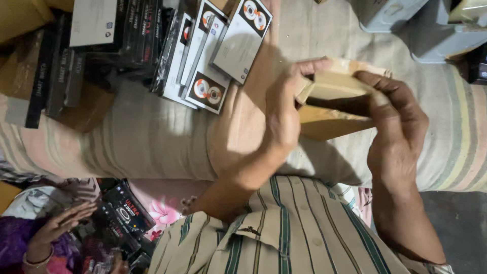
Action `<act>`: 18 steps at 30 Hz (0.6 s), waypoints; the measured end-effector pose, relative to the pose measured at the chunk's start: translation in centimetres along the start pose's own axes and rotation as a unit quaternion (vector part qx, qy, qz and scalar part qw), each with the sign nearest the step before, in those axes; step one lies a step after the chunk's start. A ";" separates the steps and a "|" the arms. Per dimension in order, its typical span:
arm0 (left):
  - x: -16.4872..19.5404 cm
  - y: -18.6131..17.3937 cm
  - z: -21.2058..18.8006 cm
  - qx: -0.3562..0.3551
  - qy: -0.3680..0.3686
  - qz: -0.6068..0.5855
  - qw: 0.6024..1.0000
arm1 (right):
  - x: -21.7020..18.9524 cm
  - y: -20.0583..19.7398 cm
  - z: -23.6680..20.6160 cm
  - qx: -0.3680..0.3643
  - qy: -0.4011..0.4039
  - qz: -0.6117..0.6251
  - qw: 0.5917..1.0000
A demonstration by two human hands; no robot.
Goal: The person sits on the floor and packs smart watch retail boxes into small yellow cardboard shipping boxes, folds the flaps closed, and seals each box using a hand-held tape dispenser, setting finished boxes aside with other packed boxes.
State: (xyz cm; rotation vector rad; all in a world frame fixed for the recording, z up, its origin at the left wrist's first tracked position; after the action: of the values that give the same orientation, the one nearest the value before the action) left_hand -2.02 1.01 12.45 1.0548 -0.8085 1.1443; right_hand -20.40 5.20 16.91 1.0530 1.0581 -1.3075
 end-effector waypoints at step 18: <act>-6.7 -10.5 16.7 0.037 0.079 0.396 0.914 | -0.2 1.0 -3.0 0.000 -0.123 -0.011 0.992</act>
State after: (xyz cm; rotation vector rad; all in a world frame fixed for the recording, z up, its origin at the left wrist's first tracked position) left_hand 6.68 -17.58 9.19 0.6740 -1.1107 1.9285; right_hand -19.43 8.18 16.45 0.8558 0.8848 -1.4143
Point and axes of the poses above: each hand's wrist, its own z-axis towards the middle knuckle, its own y-axis out of the palm, x = y × z, the point moved 7 cm from there along z, towards the middle knuckle, and after that the axes turned 6 degrees about -x, right-handed, at the moved point
